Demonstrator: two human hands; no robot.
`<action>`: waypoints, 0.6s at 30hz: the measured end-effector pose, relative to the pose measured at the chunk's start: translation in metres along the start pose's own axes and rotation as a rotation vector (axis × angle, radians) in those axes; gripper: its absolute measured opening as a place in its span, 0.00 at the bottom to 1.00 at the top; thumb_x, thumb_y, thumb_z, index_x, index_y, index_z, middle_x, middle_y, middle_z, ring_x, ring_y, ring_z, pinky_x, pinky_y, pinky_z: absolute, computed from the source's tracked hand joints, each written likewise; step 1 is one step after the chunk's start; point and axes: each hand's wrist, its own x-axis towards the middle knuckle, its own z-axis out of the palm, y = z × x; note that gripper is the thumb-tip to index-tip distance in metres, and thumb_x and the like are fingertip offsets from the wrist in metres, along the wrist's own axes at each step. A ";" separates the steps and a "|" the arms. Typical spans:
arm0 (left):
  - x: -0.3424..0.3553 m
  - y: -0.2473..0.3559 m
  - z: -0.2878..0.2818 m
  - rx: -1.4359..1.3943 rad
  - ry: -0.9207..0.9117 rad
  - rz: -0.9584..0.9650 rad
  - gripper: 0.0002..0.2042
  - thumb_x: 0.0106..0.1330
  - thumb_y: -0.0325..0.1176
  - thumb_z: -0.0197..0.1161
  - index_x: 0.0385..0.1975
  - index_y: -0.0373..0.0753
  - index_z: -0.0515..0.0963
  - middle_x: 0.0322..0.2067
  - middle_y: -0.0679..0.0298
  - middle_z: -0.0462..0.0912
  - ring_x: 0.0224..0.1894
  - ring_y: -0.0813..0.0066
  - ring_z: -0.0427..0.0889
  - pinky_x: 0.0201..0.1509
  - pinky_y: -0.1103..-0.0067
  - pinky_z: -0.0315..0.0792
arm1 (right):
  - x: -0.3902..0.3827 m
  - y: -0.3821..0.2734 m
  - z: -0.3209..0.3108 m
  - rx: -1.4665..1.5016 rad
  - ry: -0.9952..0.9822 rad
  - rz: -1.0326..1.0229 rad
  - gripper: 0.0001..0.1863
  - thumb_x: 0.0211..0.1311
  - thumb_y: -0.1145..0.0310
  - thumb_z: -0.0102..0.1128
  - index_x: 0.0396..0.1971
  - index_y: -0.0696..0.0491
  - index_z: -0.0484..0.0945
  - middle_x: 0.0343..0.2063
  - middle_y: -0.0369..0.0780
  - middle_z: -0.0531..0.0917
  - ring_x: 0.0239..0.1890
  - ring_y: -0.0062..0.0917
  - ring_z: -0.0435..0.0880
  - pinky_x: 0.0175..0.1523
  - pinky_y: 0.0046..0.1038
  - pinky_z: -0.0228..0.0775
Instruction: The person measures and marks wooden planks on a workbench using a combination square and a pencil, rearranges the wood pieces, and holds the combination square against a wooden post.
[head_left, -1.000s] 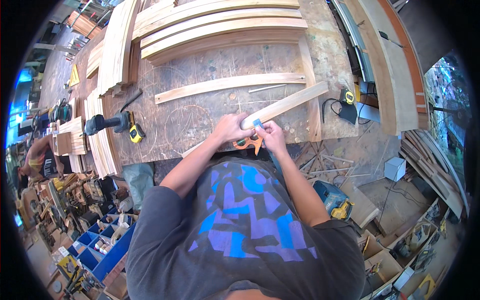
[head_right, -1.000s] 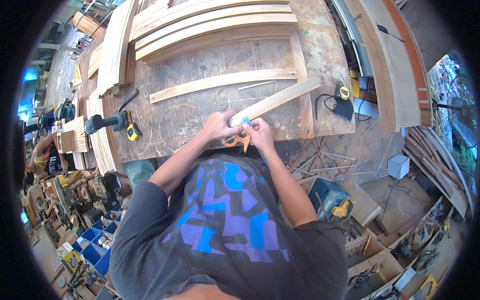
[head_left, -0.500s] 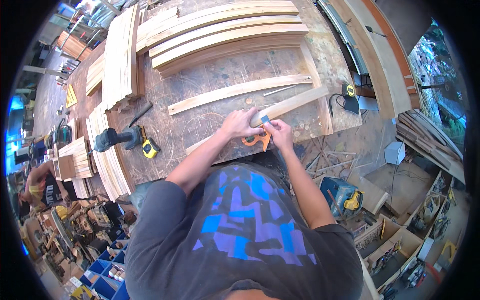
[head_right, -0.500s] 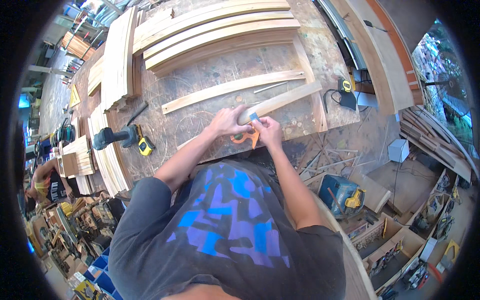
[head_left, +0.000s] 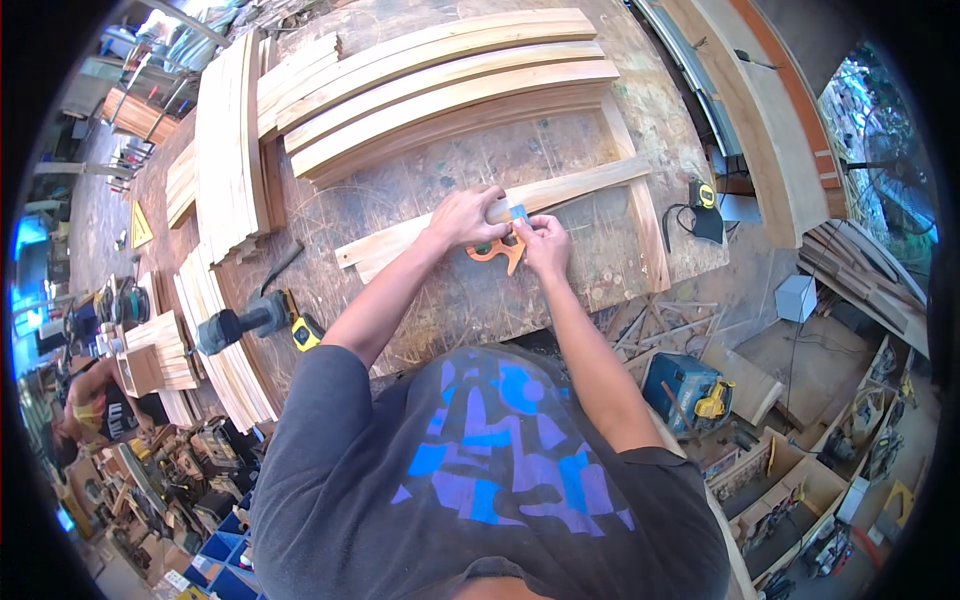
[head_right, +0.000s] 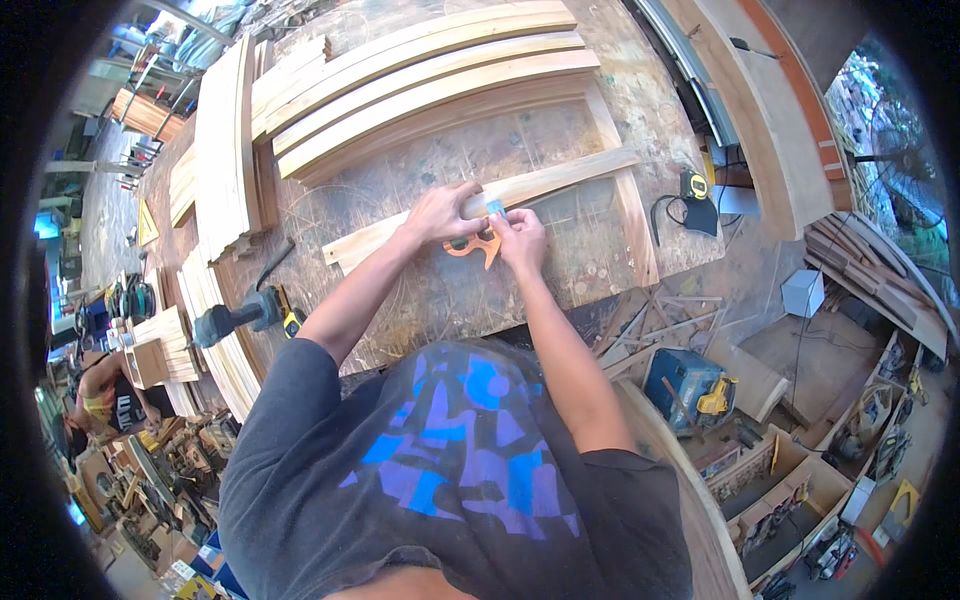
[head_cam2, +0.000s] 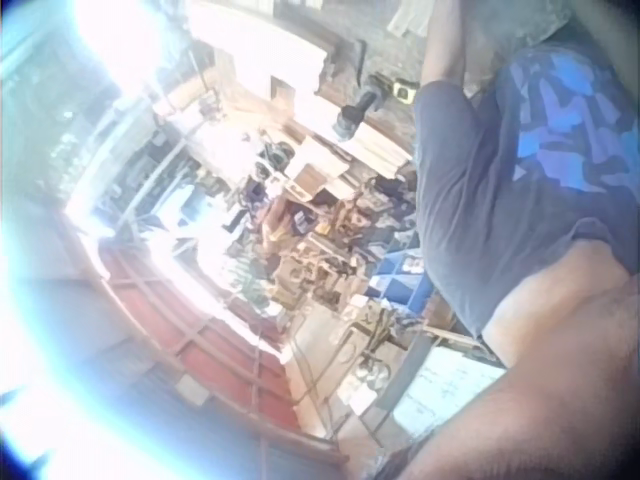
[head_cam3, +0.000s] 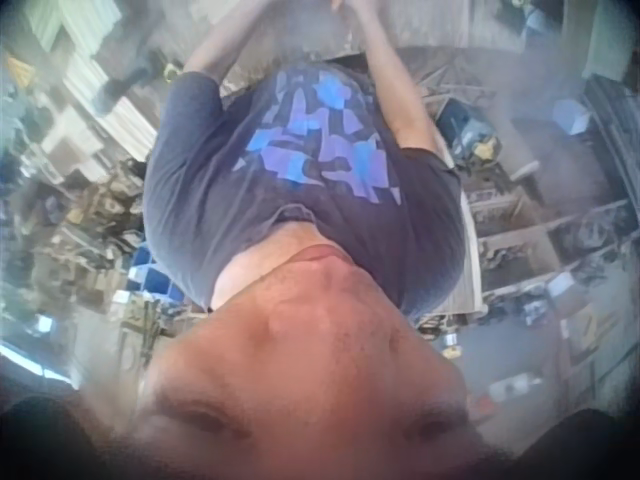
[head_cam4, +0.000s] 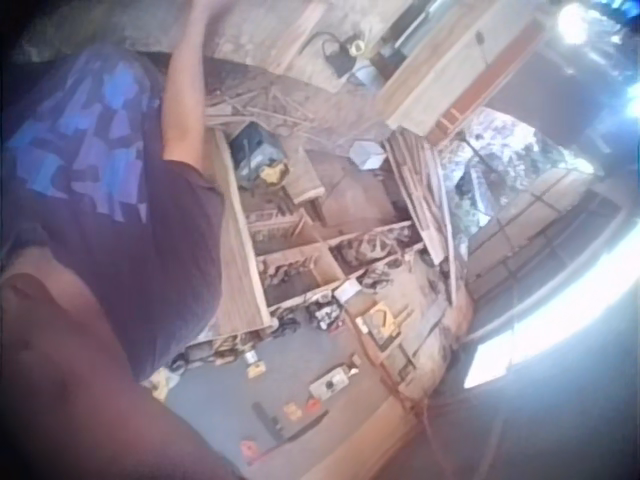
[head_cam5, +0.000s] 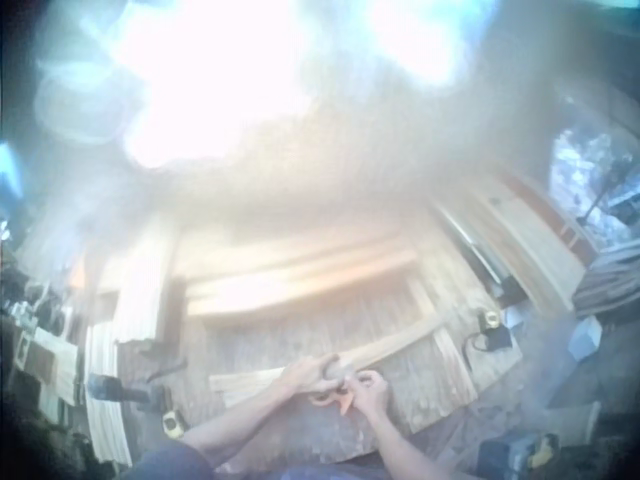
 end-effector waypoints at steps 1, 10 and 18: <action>0.003 -0.001 -0.002 0.018 -0.006 0.004 0.32 0.50 0.56 0.68 0.51 0.39 0.79 0.45 0.50 0.86 0.44 0.47 0.86 0.47 0.59 0.79 | 0.005 0.004 0.004 0.025 -0.010 -0.004 0.15 0.61 0.66 0.76 0.34 0.56 0.77 0.23 0.37 0.85 0.18 0.15 0.81 0.17 0.21 0.68; 0.023 -0.015 -0.014 0.117 -0.045 0.078 0.30 0.56 0.58 0.65 0.52 0.41 0.80 0.48 0.52 0.84 0.47 0.51 0.85 0.46 0.60 0.80 | 0.016 0.006 0.021 0.031 0.061 0.007 0.15 0.63 0.65 0.75 0.35 0.58 0.78 0.24 0.38 0.86 0.20 0.16 0.82 0.17 0.21 0.68; 0.011 -0.022 0.011 0.087 0.105 0.043 0.30 0.62 0.57 0.61 0.59 0.43 0.79 0.53 0.56 0.83 0.50 0.51 0.85 0.54 0.60 0.79 | 0.014 -0.012 0.020 0.107 0.026 0.085 0.15 0.62 0.63 0.75 0.34 0.58 0.78 0.25 0.38 0.86 0.19 0.16 0.81 0.17 0.20 0.67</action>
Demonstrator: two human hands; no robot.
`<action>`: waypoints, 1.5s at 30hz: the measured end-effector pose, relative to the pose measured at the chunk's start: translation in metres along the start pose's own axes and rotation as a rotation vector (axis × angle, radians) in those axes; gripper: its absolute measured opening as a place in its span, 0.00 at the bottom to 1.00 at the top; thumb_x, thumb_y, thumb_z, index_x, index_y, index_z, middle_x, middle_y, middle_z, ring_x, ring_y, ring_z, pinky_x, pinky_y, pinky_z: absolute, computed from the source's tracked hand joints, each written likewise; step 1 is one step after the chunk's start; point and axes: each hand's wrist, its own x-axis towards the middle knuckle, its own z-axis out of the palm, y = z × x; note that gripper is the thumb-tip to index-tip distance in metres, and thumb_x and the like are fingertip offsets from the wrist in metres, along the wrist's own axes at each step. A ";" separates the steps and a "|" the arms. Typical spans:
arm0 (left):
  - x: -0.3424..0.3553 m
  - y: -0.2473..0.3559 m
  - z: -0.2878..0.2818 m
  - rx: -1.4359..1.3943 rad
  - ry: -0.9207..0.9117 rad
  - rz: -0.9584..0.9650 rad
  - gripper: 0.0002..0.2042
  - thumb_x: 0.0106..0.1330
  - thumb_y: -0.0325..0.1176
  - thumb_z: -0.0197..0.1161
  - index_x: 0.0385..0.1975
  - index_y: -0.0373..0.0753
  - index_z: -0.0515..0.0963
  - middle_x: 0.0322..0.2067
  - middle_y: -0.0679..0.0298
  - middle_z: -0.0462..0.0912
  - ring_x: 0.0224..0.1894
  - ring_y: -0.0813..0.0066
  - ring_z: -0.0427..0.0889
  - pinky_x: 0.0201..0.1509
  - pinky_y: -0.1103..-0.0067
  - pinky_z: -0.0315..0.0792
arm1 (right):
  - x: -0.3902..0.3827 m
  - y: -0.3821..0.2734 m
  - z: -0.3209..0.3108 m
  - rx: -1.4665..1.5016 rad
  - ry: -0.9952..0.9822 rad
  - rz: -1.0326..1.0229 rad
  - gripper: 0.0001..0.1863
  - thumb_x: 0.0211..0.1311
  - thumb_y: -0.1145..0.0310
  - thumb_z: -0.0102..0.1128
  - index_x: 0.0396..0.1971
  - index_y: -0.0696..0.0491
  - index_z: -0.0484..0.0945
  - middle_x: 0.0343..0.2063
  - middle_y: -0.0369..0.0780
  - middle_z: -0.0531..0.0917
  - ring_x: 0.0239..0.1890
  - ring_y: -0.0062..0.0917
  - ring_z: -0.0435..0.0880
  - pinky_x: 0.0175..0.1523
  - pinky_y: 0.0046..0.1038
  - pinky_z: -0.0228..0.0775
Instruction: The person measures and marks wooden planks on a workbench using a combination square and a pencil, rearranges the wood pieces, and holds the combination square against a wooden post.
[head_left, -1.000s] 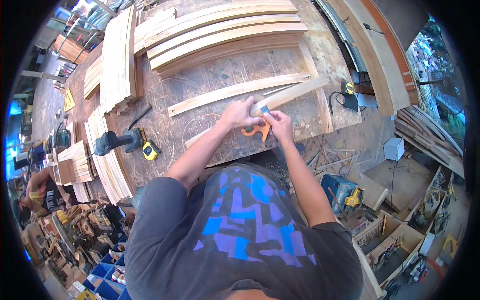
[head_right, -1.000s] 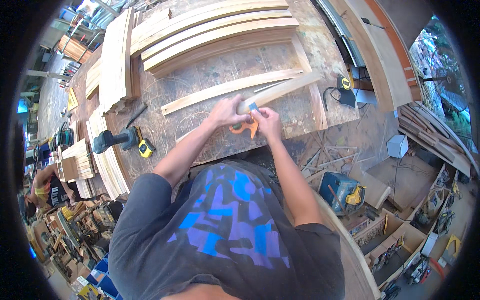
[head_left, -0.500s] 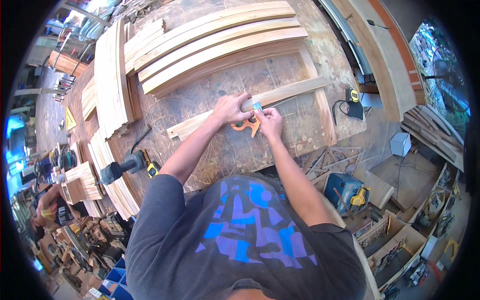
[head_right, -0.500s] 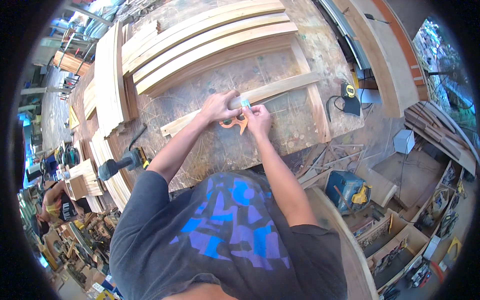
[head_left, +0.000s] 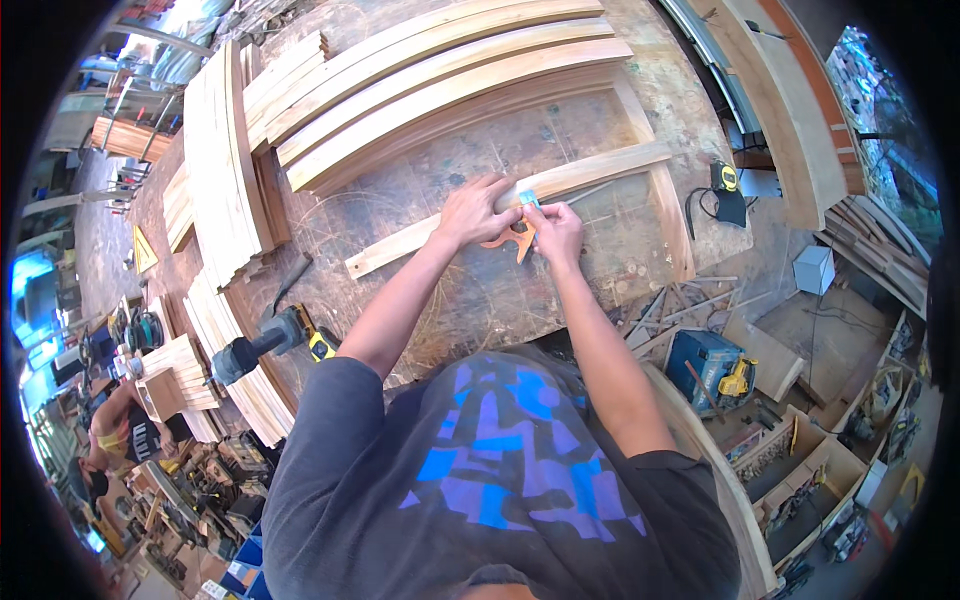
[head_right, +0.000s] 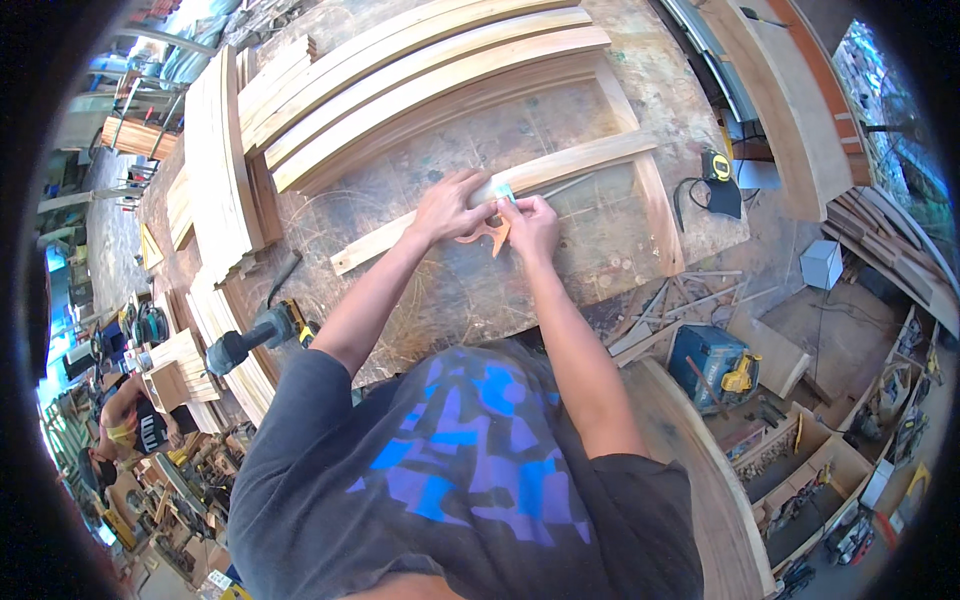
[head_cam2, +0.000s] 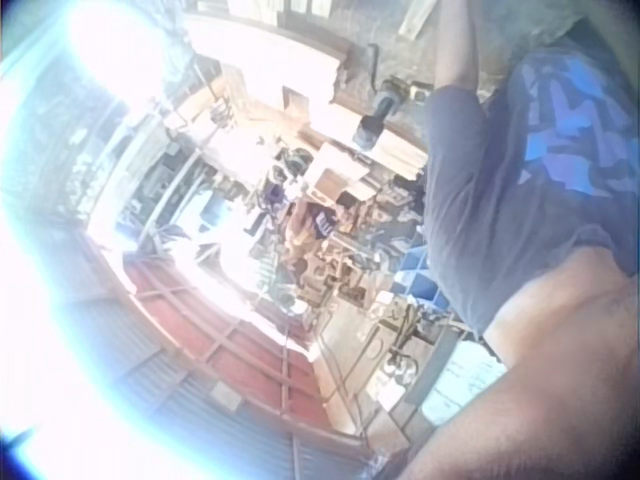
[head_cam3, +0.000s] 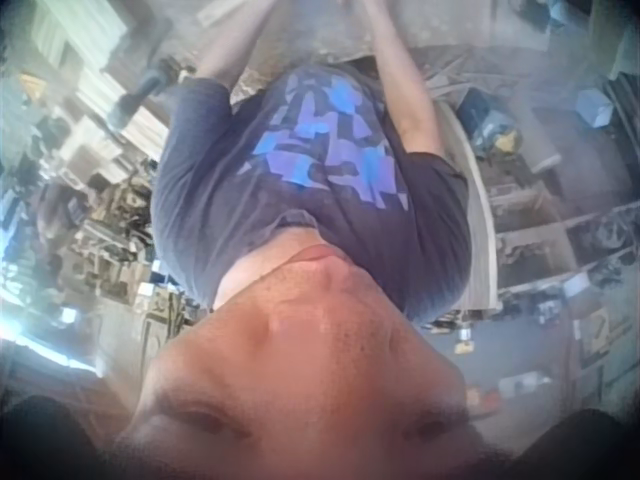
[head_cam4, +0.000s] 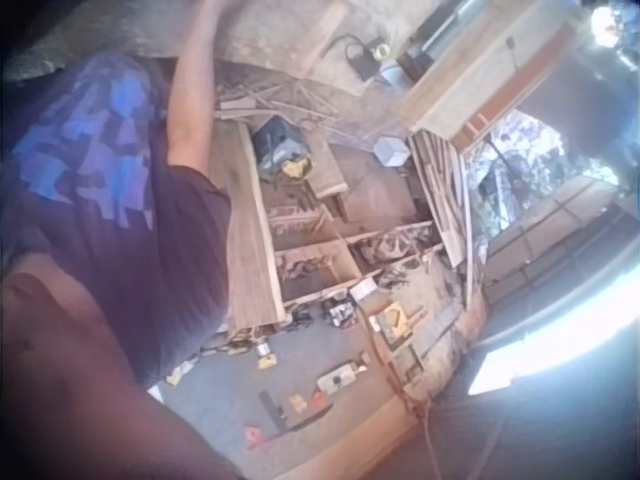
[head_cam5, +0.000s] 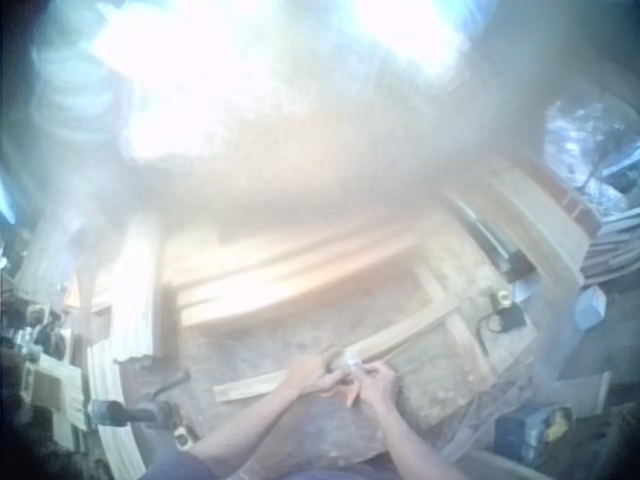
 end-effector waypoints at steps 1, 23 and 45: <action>0.001 -0.001 0.000 -0.038 0.017 -0.018 0.29 0.63 0.56 0.61 0.59 0.45 0.81 0.54 0.57 0.83 0.51 0.52 0.85 0.56 0.61 0.78 | -0.002 -0.005 -0.001 -0.029 0.004 0.034 0.16 0.61 0.63 0.76 0.33 0.58 0.79 0.25 0.39 0.86 0.20 0.17 0.82 0.19 0.22 0.70; 0.027 -0.016 -0.007 -0.341 -0.180 -0.267 0.21 0.61 0.48 0.70 0.52 0.48 0.87 0.40 0.61 0.86 0.44 0.60 0.86 0.49 0.68 0.77 | 0.000 -0.017 0.000 0.053 -0.077 0.210 0.14 0.63 0.66 0.74 0.31 0.56 0.76 0.21 0.36 0.83 0.16 0.12 0.76 0.16 0.18 0.62; 0.031 -0.010 -0.008 -0.296 -0.121 -0.294 0.19 0.59 0.48 0.72 0.45 0.45 0.89 0.42 0.63 0.87 0.42 0.60 0.87 0.48 0.67 0.79 | 0.002 -0.017 -0.002 0.045 -0.084 0.217 0.11 0.65 0.69 0.73 0.33 0.56 0.77 0.26 0.36 0.86 0.23 0.12 0.81 0.19 0.16 0.67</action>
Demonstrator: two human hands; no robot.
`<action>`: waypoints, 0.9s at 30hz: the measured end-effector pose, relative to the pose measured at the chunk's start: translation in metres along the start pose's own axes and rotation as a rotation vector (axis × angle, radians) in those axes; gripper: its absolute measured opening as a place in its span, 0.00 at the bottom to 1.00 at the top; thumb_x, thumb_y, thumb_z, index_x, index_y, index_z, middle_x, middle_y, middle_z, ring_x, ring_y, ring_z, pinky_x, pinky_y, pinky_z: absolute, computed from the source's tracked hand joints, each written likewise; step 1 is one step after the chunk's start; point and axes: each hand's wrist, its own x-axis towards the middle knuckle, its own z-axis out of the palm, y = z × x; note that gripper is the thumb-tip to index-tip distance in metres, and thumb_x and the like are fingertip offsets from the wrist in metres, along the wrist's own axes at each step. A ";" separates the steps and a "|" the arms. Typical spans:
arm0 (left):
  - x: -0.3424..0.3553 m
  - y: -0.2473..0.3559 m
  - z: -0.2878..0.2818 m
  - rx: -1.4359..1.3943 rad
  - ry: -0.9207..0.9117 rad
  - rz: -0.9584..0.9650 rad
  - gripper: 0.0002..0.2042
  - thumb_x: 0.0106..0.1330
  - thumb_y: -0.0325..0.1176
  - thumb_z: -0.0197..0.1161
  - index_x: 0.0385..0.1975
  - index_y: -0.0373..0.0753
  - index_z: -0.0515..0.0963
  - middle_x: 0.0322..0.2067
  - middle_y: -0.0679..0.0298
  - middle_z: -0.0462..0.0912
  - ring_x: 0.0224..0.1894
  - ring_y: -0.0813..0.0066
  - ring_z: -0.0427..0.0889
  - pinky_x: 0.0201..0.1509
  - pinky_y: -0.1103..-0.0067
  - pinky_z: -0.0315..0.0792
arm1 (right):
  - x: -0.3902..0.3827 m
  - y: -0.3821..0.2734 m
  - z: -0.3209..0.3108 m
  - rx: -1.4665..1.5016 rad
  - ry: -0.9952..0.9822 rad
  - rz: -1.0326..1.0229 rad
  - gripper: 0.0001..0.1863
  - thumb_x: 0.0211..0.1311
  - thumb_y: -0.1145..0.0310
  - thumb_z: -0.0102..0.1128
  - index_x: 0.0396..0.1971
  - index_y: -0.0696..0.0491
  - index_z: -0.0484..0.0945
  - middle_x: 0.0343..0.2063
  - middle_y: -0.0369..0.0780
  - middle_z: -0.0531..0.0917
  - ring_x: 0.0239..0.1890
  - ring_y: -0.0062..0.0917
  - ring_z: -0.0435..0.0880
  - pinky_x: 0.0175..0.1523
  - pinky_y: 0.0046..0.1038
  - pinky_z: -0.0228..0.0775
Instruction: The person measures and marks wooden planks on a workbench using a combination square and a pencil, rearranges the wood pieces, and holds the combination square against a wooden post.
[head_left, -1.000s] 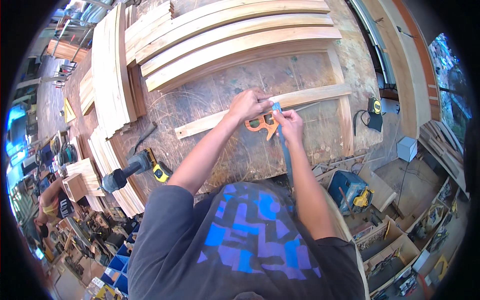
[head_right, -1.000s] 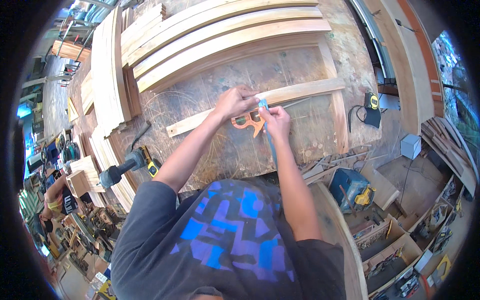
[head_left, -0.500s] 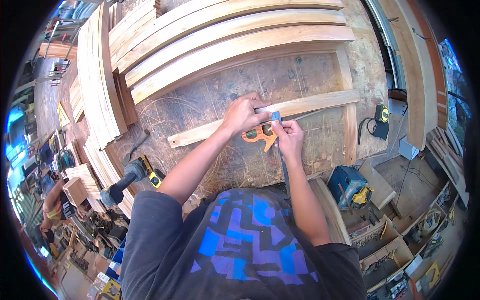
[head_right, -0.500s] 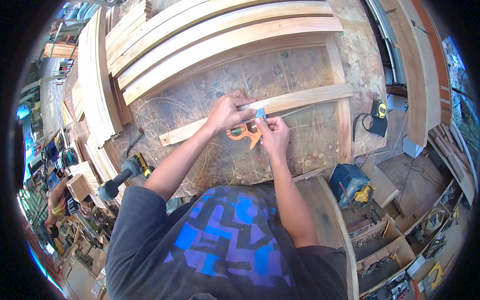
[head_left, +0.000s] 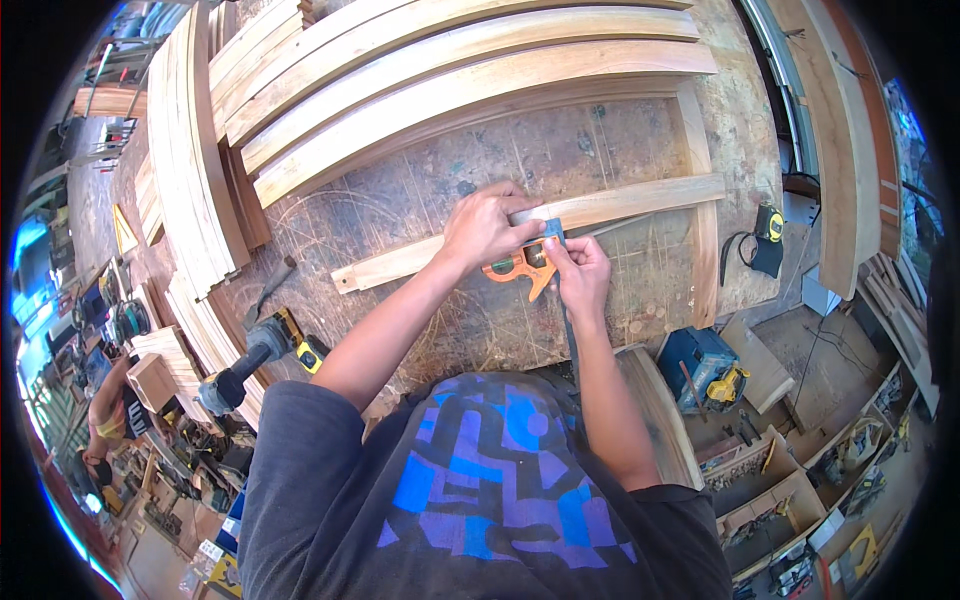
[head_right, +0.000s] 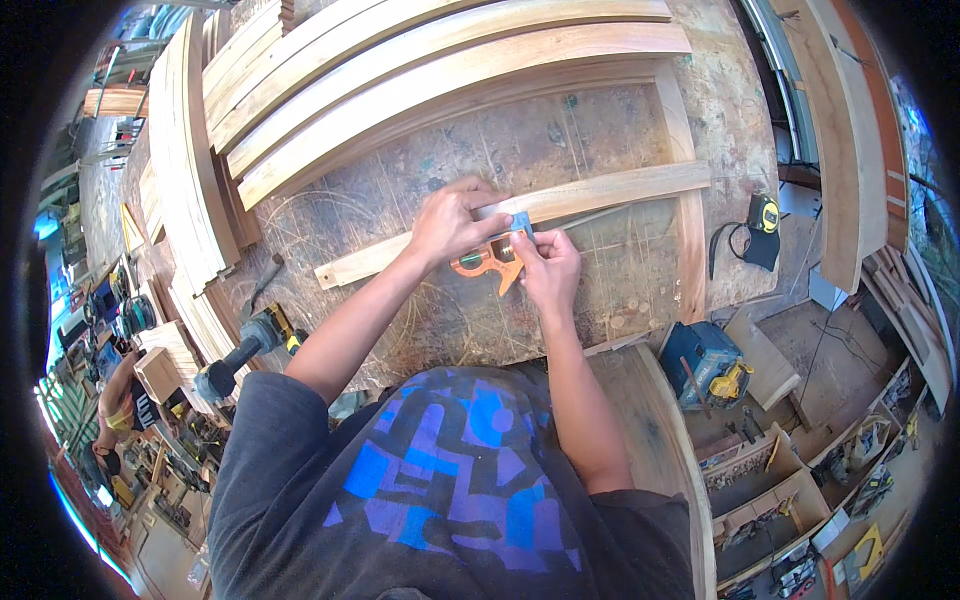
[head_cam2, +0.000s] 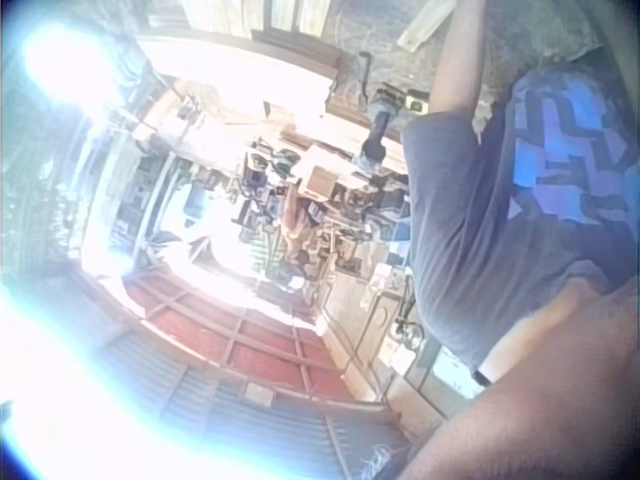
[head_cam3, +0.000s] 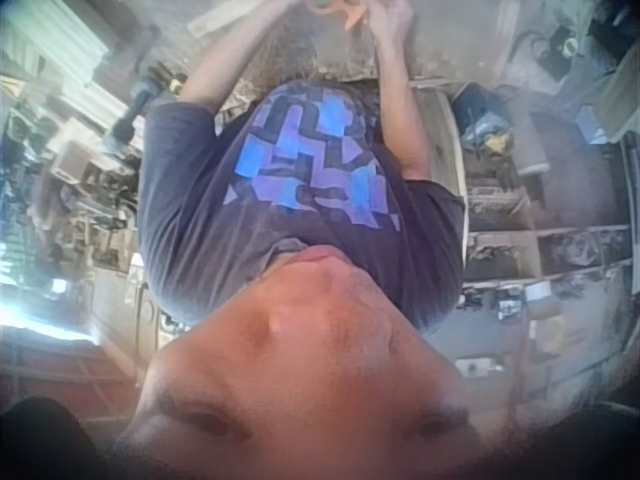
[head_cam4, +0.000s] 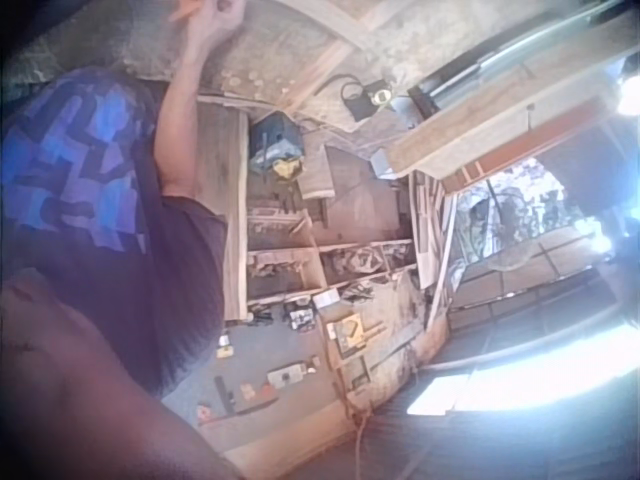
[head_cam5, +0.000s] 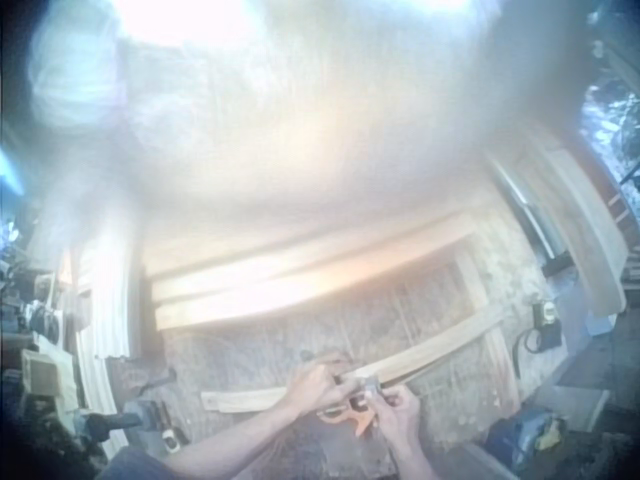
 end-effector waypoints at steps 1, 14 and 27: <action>0.000 0.000 0.001 -0.001 0.007 0.009 0.19 0.59 0.48 0.72 0.46 0.45 0.89 0.42 0.63 0.87 0.42 0.60 0.87 0.48 0.67 0.79 | 0.000 0.000 0.000 0.004 0.008 -0.003 0.12 0.65 0.68 0.73 0.33 0.57 0.77 0.25 0.37 0.86 0.21 0.12 0.80 0.19 0.17 0.66; -0.012 -0.003 -0.005 0.096 0.036 0.208 0.29 0.51 0.48 0.73 0.56 0.45 0.84 0.32 0.58 0.78 0.38 0.58 0.81 0.43 0.64 0.76 | 0.002 0.004 -0.001 -0.040 0.004 -0.003 0.11 0.66 0.68 0.72 0.33 0.56 0.77 0.25 0.37 0.86 0.20 0.12 0.80 0.17 0.16 0.66; -0.008 -0.007 -0.001 0.032 0.044 0.219 0.28 0.48 0.48 0.76 0.51 0.44 0.87 0.31 0.59 0.81 0.36 0.60 0.82 0.42 0.65 0.77 | -0.003 -0.009 -0.004 0.040 -0.030 0.079 0.15 0.64 0.63 0.74 0.32 0.56 0.77 0.26 0.37 0.86 0.22 0.13 0.80 0.21 0.18 0.68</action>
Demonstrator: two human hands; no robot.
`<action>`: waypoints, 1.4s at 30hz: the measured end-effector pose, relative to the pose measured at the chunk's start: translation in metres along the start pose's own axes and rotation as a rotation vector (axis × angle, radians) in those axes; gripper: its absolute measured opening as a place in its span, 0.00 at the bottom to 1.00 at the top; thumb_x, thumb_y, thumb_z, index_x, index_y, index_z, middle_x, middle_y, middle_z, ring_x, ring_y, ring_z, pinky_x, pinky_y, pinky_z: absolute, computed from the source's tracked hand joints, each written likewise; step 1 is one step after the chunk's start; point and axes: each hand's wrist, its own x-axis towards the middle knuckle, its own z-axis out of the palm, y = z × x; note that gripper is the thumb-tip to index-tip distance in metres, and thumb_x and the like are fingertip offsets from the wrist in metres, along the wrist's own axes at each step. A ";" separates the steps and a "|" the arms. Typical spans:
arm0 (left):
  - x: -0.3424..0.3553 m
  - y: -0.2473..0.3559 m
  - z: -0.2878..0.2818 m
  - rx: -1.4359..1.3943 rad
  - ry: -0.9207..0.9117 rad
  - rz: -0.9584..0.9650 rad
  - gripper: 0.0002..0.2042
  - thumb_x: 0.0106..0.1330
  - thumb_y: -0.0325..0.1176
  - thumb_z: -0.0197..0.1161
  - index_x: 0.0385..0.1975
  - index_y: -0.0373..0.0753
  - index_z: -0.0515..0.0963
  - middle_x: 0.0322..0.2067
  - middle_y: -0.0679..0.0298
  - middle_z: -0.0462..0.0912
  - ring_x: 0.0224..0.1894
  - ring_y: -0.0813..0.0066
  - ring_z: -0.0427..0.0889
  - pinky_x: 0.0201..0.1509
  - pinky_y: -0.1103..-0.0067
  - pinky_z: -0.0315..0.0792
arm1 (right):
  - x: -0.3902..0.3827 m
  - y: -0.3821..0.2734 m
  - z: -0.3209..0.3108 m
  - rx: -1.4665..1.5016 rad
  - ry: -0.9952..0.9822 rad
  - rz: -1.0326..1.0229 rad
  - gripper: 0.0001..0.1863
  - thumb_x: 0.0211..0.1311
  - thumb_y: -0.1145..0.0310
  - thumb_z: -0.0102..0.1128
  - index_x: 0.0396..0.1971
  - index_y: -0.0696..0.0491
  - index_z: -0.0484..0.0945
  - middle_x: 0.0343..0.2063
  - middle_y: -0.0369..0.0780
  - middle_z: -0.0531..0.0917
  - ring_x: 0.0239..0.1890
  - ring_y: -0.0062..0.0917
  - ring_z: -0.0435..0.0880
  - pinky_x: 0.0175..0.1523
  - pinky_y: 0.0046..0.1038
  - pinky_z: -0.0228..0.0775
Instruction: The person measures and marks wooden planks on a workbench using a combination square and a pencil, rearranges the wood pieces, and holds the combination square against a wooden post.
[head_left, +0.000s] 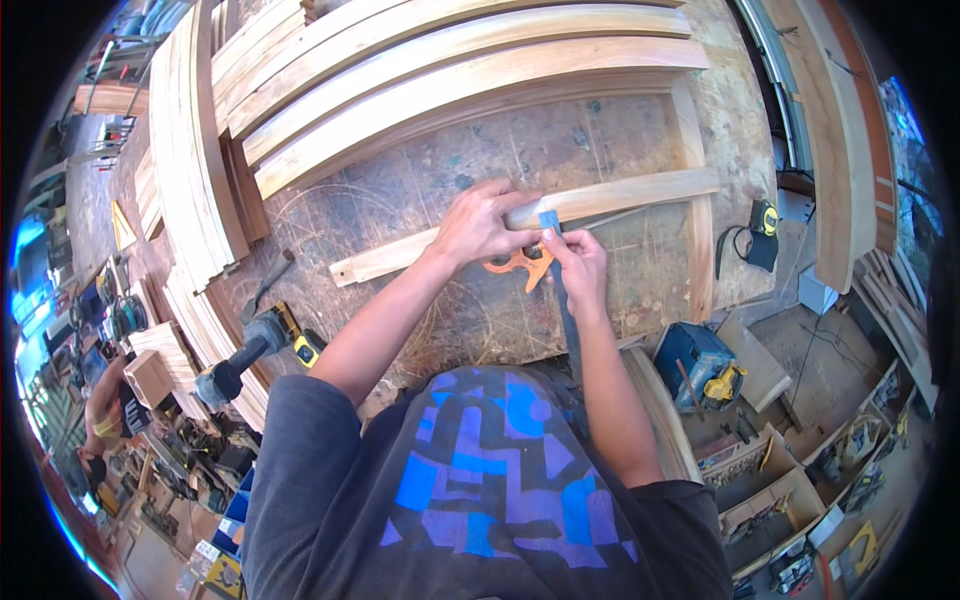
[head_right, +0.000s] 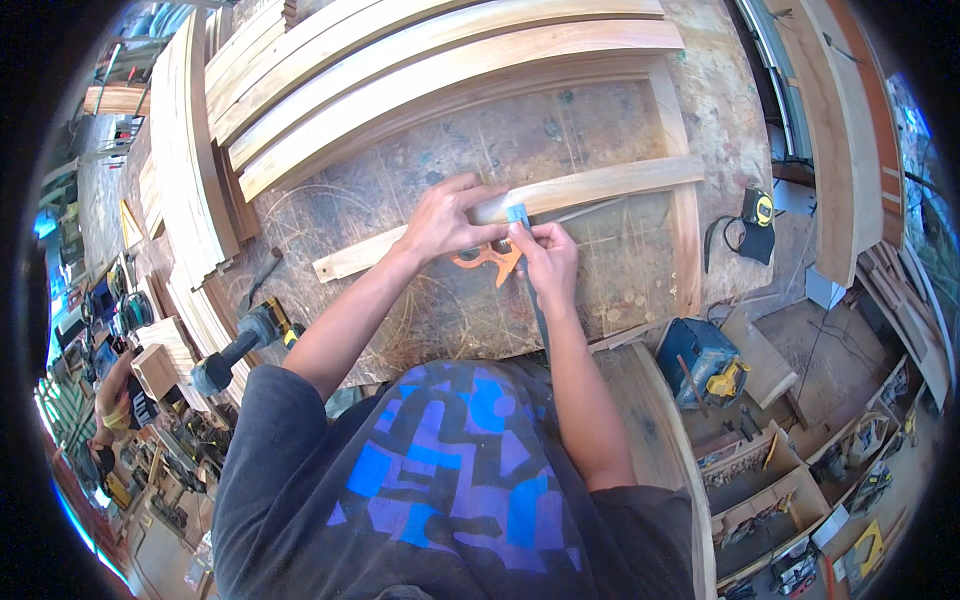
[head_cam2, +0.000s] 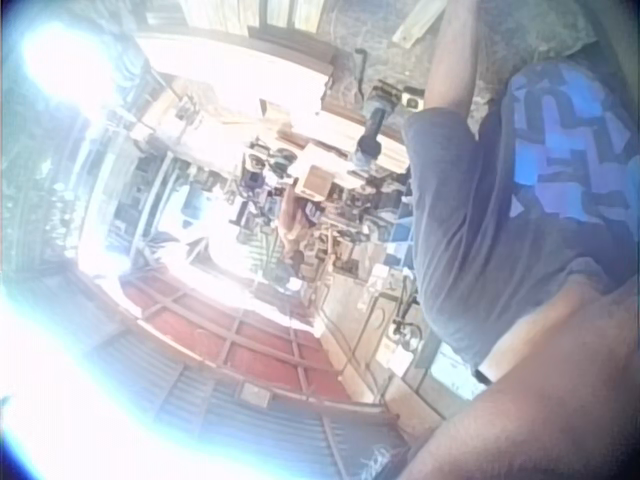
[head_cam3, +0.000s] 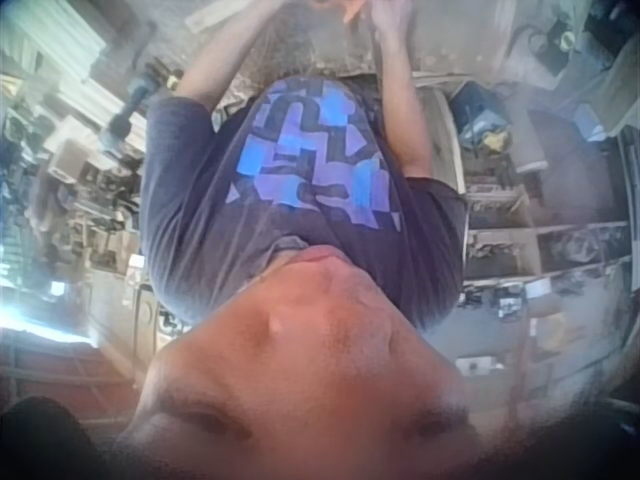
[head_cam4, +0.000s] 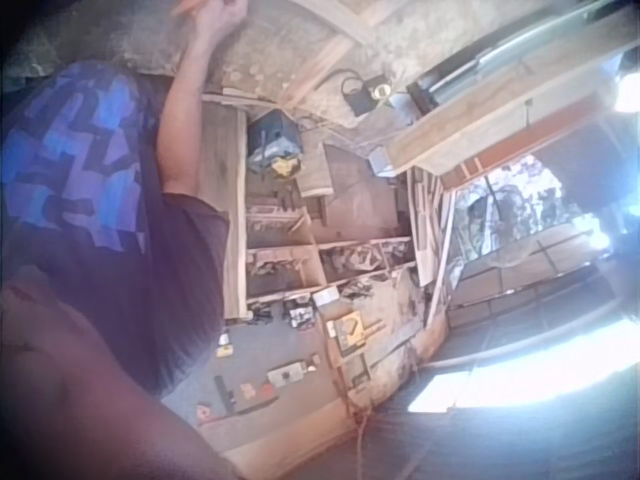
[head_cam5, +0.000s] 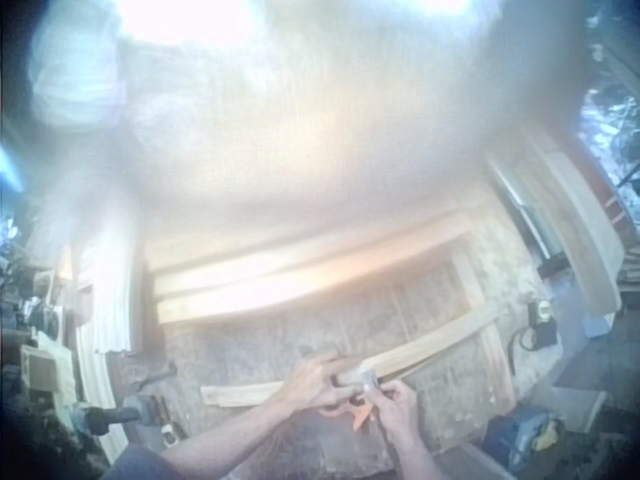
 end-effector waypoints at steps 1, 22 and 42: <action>0.001 0.001 0.000 -0.002 0.009 0.001 0.28 0.48 0.48 0.76 0.51 0.43 0.87 0.32 0.59 0.81 0.36 0.60 0.82 0.42 0.66 0.77 | 0.000 -0.001 -0.001 -0.016 -0.010 0.017 0.14 0.65 0.63 0.73 0.32 0.56 0.77 0.26 0.37 0.86 0.22 0.12 0.80 0.22 0.18 0.68; 0.001 0.002 0.000 0.001 0.012 -0.030 0.28 0.46 0.48 0.77 0.50 0.44 0.88 0.31 0.58 0.80 0.36 0.58 0.83 0.43 0.65 0.77 | -0.007 0.000 -0.010 -0.313 -0.124 -0.047 0.19 0.75 0.57 0.58 0.37 0.59 0.86 0.20 0.33 0.82 0.17 0.15 0.79 0.21 0.21 0.69; -0.124 0.025 0.054 -0.642 0.485 -0.750 0.10 0.69 0.37 0.68 0.42 0.40 0.79 0.31 0.66 0.82 0.34 0.77 0.81 0.36 0.78 0.75 | -0.008 -0.006 -0.002 -0.354 -0.034 0.005 0.19 0.73 0.57 0.60 0.35 0.60 0.87 0.16 0.35 0.80 0.14 0.17 0.78 0.19 0.23 0.68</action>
